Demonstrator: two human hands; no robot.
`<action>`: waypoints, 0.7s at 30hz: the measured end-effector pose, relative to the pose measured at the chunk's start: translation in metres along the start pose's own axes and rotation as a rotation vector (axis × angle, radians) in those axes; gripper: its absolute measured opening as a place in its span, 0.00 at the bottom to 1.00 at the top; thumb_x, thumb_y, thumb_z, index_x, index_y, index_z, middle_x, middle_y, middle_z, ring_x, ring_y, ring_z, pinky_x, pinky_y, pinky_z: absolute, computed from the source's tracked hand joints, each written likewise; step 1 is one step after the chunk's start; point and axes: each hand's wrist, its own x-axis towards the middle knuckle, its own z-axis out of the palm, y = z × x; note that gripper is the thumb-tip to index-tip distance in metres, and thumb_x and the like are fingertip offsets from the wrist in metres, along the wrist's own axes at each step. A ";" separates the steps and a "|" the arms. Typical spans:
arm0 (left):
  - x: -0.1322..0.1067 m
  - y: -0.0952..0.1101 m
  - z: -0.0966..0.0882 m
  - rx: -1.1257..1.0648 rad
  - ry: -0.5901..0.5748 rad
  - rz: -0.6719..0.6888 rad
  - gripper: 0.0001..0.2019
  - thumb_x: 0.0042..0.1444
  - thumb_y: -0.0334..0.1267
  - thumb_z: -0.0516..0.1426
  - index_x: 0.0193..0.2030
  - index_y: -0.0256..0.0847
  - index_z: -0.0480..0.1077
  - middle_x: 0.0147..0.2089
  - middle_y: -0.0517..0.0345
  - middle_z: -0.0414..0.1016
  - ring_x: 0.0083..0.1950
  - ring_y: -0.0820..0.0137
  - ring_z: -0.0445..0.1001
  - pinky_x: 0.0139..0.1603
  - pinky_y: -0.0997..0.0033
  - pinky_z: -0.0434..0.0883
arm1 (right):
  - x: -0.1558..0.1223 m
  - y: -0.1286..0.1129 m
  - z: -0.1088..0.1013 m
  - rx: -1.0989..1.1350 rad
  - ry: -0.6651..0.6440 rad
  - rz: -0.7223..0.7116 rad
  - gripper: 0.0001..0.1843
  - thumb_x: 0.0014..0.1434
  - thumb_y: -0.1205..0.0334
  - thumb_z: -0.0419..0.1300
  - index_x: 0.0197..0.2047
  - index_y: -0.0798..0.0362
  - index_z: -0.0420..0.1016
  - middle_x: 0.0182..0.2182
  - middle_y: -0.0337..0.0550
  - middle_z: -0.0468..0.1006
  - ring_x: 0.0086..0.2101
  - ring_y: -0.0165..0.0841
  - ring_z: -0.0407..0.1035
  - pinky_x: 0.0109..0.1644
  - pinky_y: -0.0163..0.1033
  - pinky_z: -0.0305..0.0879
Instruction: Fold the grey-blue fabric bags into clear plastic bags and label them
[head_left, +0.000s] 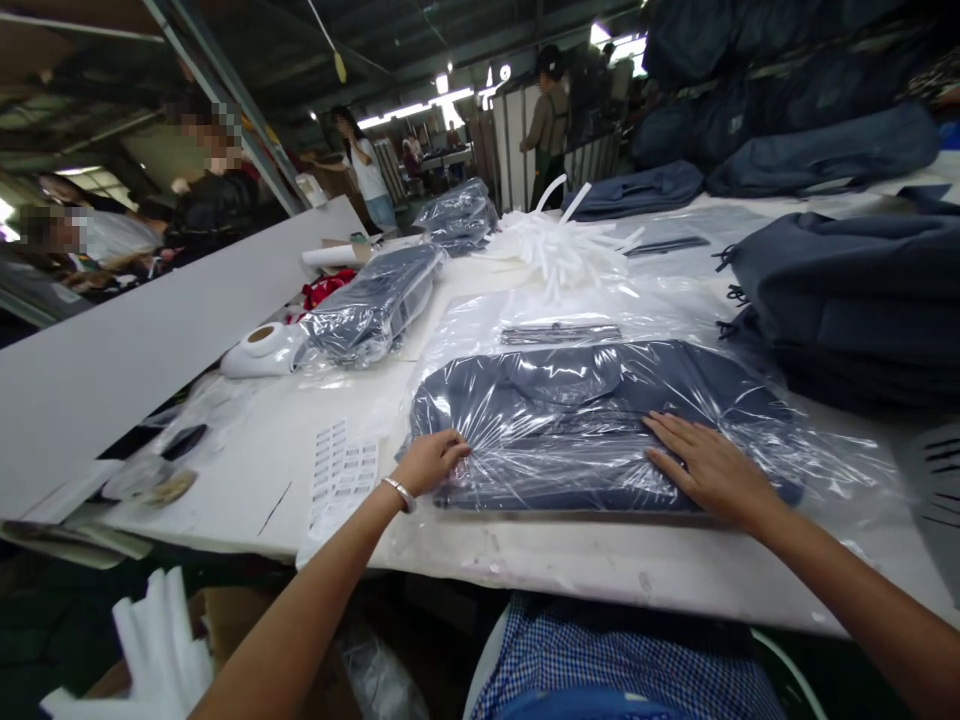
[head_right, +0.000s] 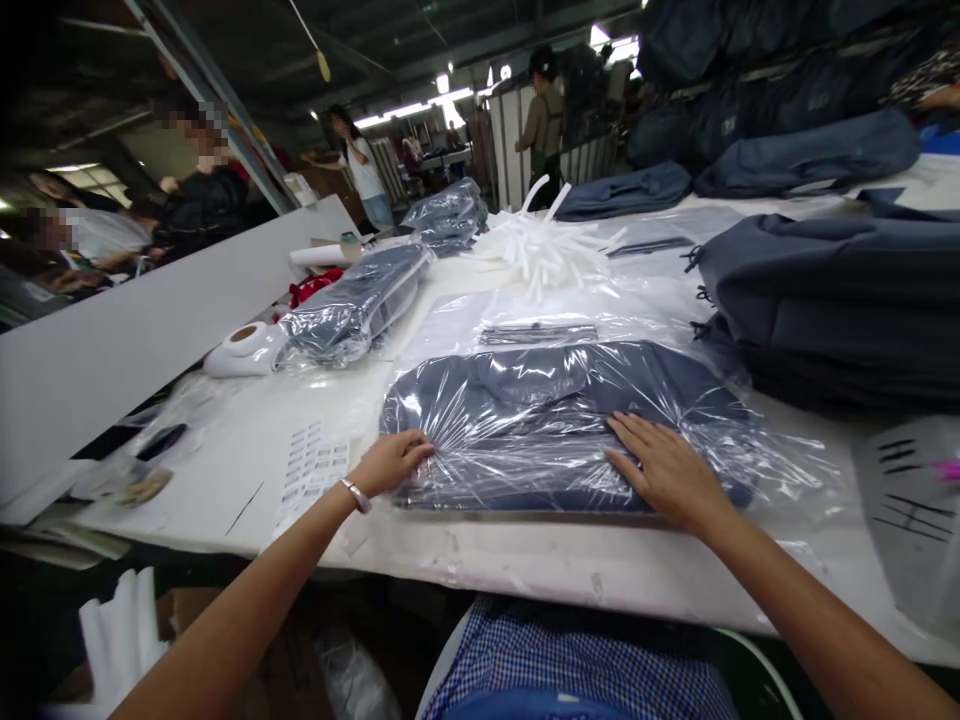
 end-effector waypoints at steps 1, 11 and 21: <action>0.005 -0.001 0.000 -0.018 -0.016 -0.013 0.15 0.61 0.49 0.52 0.32 0.42 0.71 0.25 0.62 0.76 0.29 0.69 0.74 0.32 0.72 0.64 | 0.000 0.001 0.000 0.001 -0.016 0.008 0.34 0.67 0.41 0.41 0.71 0.46 0.50 0.67 0.43 0.60 0.65 0.43 0.55 0.67 0.55 0.53; 0.010 0.003 0.011 0.006 0.035 -0.064 0.17 0.60 0.48 0.51 0.28 0.41 0.71 0.24 0.58 0.77 0.31 0.66 0.75 0.35 0.70 0.63 | 0.006 -0.026 -0.016 -0.063 0.047 -0.047 0.30 0.69 0.48 0.42 0.69 0.49 0.57 0.67 0.47 0.58 0.66 0.44 0.52 0.68 0.58 0.48; 0.014 0.008 0.004 0.064 0.006 -0.069 0.18 0.58 0.49 0.49 0.25 0.42 0.70 0.24 0.57 0.76 0.31 0.64 0.74 0.33 0.69 0.61 | -0.064 -0.008 -0.054 -0.118 0.234 0.119 0.26 0.68 0.52 0.46 0.67 0.46 0.61 0.61 0.45 0.69 0.62 0.44 0.60 0.69 0.57 0.46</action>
